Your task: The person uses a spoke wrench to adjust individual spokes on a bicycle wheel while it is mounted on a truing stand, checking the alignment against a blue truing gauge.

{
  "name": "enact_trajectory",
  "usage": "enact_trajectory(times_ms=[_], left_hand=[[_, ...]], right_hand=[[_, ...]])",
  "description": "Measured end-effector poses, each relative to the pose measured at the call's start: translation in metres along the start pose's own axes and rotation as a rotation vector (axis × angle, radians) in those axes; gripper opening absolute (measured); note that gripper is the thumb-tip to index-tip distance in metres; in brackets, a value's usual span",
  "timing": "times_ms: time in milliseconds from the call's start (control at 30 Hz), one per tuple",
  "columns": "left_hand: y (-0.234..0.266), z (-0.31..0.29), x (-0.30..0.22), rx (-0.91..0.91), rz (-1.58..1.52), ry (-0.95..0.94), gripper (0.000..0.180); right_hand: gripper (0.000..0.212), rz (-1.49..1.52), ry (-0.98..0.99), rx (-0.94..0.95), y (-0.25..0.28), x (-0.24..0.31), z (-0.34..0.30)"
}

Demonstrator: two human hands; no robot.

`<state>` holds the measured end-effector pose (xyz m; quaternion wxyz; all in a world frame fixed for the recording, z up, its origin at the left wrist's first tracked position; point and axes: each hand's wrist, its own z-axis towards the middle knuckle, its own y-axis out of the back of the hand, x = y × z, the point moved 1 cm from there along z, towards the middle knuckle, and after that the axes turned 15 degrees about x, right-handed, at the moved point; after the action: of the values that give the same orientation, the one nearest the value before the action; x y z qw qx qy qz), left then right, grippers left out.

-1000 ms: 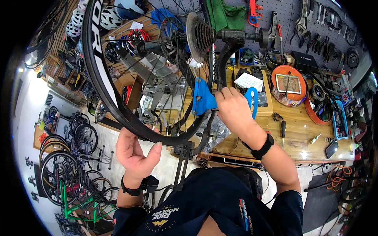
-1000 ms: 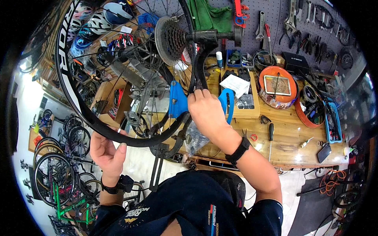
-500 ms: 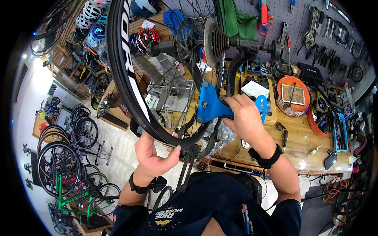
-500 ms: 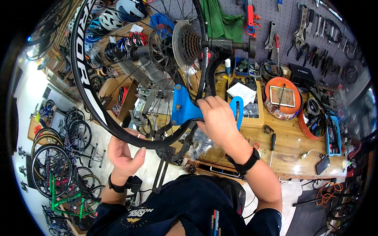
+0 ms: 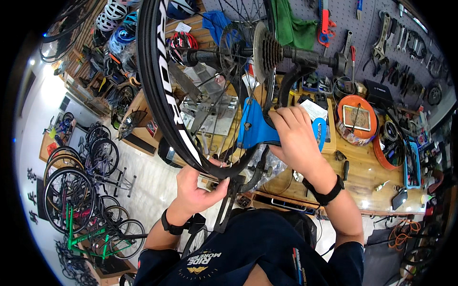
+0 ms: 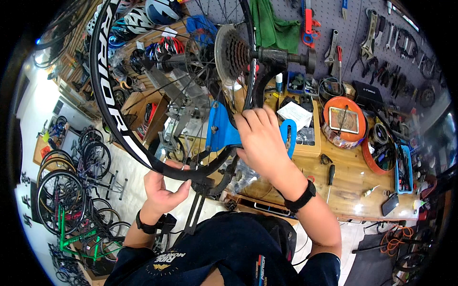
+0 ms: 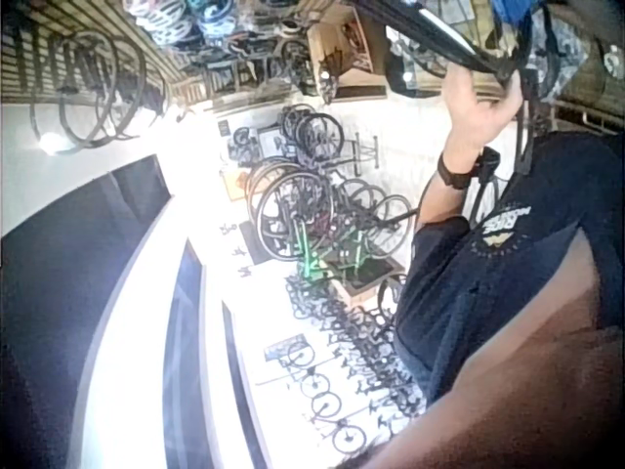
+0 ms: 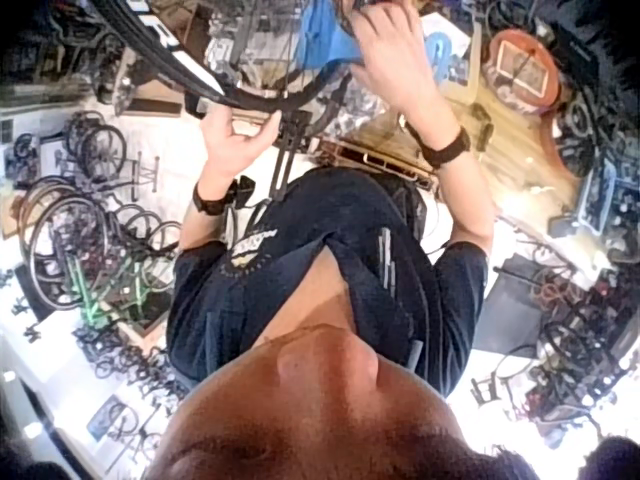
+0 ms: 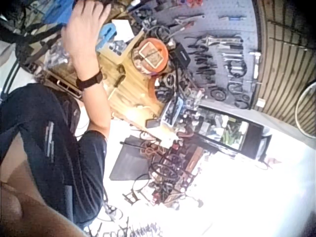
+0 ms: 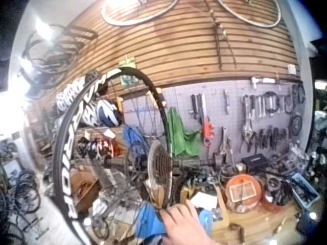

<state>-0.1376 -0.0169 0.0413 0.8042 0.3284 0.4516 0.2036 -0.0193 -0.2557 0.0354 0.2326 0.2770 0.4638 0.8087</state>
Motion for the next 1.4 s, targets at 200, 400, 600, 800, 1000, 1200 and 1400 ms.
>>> enact_trajectory(times_ms=[200,400,600,800,1000,1200,1400], left_hand=[[0.012,0.004,-0.01,0.037,0.01,0.033,0.037],[0.028,0.009,-0.016,-0.122,-0.191,-0.161,0.064],[0.032,0.017,-0.029,-0.121,-0.278,-0.178,0.062],[0.023,0.011,-0.022,-0.123,-0.269,-0.11,0.053],[0.013,0.006,-0.013,-0.019,-0.191,-0.056,0.054],[-0.002,0.003,-0.002,-0.067,-0.109,-0.053,0.047],[-0.008,0.001,0.002,-0.081,-0.065,-0.044,0.047]], right_hand=[[0.047,-0.233,-0.023,-0.03,-0.011,0.002,0.007],[0.052,-0.254,-0.078,-0.02,-0.013,-0.001,0.006],[0.048,-0.215,-0.026,-0.024,-0.017,-0.006,0.004],[0.042,-0.232,-0.182,-0.013,-0.035,-0.025,-0.012],[0.057,0.056,-0.114,0.04,-0.015,-0.008,-0.024],[0.056,0.176,-0.122,0.046,-0.024,-0.001,-0.021],[0.056,0.243,-0.118,0.079,-0.038,0.001,-0.019]])
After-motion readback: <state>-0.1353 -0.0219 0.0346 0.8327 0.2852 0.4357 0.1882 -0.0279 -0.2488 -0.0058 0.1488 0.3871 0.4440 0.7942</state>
